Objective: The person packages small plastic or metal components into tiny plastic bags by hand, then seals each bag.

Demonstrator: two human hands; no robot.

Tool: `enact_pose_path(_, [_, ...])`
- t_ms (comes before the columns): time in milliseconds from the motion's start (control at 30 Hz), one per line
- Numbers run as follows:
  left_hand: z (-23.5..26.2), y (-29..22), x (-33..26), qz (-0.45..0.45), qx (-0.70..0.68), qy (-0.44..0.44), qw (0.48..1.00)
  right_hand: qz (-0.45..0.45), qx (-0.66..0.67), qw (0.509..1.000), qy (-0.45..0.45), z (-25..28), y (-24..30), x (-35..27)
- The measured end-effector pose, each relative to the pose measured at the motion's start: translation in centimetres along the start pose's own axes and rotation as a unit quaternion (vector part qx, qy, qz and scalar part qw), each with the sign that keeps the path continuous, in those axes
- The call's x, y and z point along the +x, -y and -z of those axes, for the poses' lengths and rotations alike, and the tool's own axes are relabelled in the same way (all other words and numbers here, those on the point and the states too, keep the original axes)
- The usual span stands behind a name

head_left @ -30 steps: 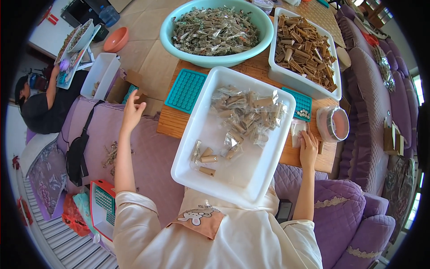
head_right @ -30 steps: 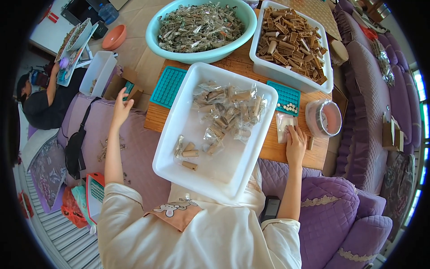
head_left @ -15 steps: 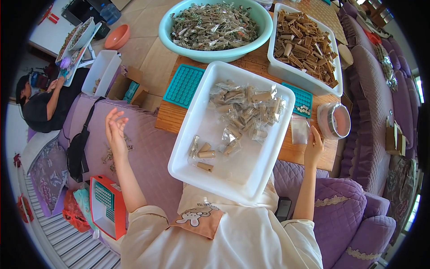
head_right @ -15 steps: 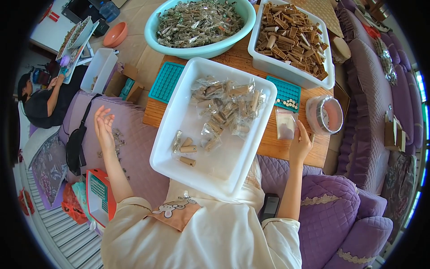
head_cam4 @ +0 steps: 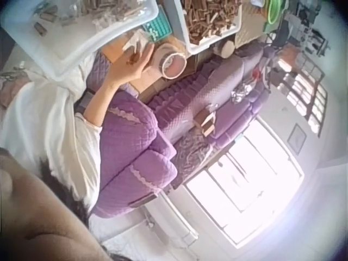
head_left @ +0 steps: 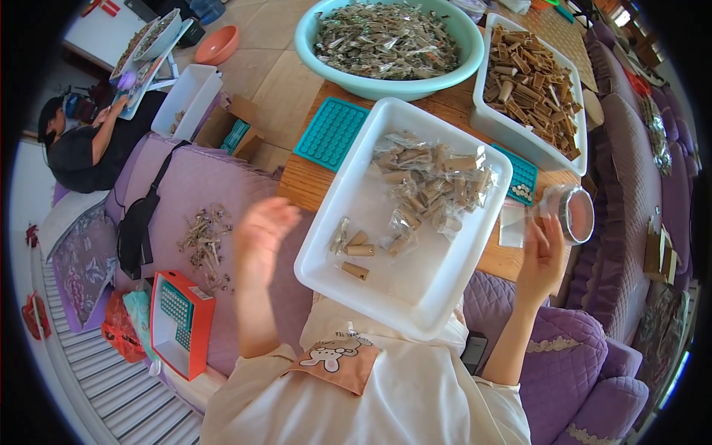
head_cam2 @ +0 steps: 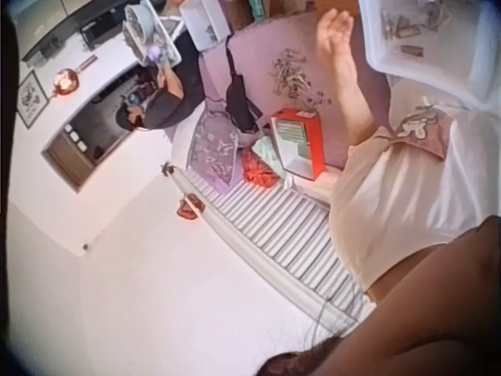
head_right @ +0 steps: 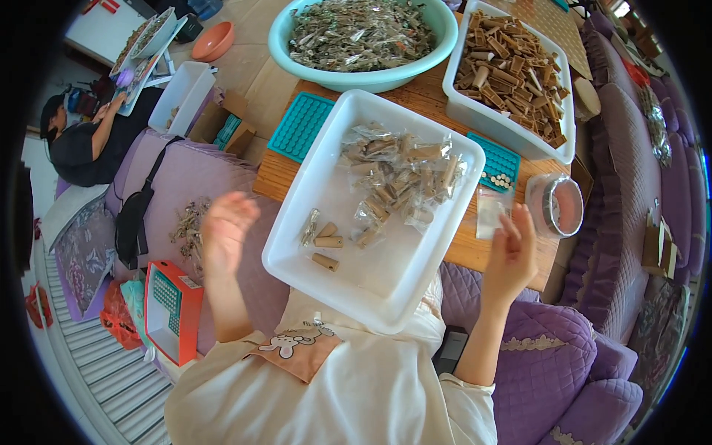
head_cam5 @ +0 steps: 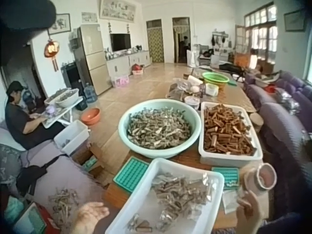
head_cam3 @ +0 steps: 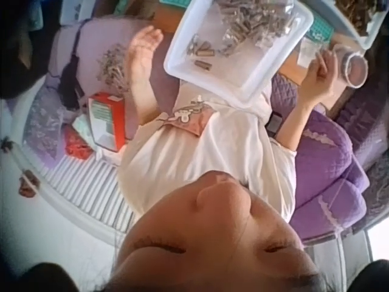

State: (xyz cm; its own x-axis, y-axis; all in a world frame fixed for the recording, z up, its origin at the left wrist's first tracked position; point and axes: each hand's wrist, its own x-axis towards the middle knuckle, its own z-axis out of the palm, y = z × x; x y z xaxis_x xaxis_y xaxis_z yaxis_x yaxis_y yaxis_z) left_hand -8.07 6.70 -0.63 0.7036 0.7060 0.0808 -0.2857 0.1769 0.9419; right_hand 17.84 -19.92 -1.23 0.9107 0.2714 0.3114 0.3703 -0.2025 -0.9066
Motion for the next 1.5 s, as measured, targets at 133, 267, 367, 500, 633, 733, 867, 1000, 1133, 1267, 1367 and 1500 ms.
enact_pose_path(133, [-6.3, 2.1, -1.4, 0.118, 0.048, 0.152, 0.98, 0.166, -0.026, 0.96, 0.223, -6.6, 6.5, -2.5])
enact_pose_path(267, [-6.4, 2.9, -0.5, 0.171, 0.041, 0.069, 0.982, 0.345, -0.025, 0.879, 0.327, -11.5, 8.3, -3.3])
enact_pose_path(367, [-4.6, 2.9, -0.9, 0.173, -0.085, -0.006, 0.981, 0.314, -0.016, 0.842, 0.438, -13.1, 8.9, -3.5])
enact_pose_path(500, [-3.2, 3.6, -1.7, 0.205, -0.206, -0.014, 0.957, 0.281, 0.063, 0.848, 0.445, -15.2, 8.9, -3.7])
enact_pose_path(633, [-1.9, 4.4, -1.8, 0.183, -0.175, -0.007, 0.967, 0.195, 0.085, 0.849, 0.484, -16.2, 9.2, -3.0])
enact_pose_path(733, [-1.9, 4.2, -1.8, 0.139, -0.193, -0.059, 0.97, 0.198, 0.042, 0.825, 0.528, -16.0, 8.8, -1.8])
enact_pose_path(867, [-1.1, 3.4, -1.5, 0.108, -0.198, -0.132, 0.965, 0.232, -0.159, 0.749, 0.6, -15.2, 5.6, -2.0])
enact_pose_path(1000, [0.5, 3.9, -1.7, 0.086, -0.224, -0.13, 0.962, 0.329, -0.245, 0.703, 0.581, -15.2, 2.9, -5.3])
enact_pose_path(1133, [0.5, 3.5, -1.9, 0.075, -0.222, -0.132, 0.963, 0.388, -0.276, 0.675, 0.564, -16.1, 1.8, -6.4])
enact_pose_path(1267, [-0.4, 2.4, -2.0, 0.053, -0.239, -0.128, 0.961, 0.377, -0.287, 0.676, 0.564, -16.3, 1.1, -6.9])
enact_pose_path(1367, [-0.6, 2.4, -2.2, 0.062, -0.208, -0.11, 0.97, 0.368, -0.271, 0.684, 0.568, -16.2, 1.2, -6.9])
enact_pose_path(1500, [-0.1, 2.5, -2.5, 0.089, -0.263, -0.037, 0.96, 0.293, -0.172, 0.776, 0.532, -15.1, 4.2, -5.3])
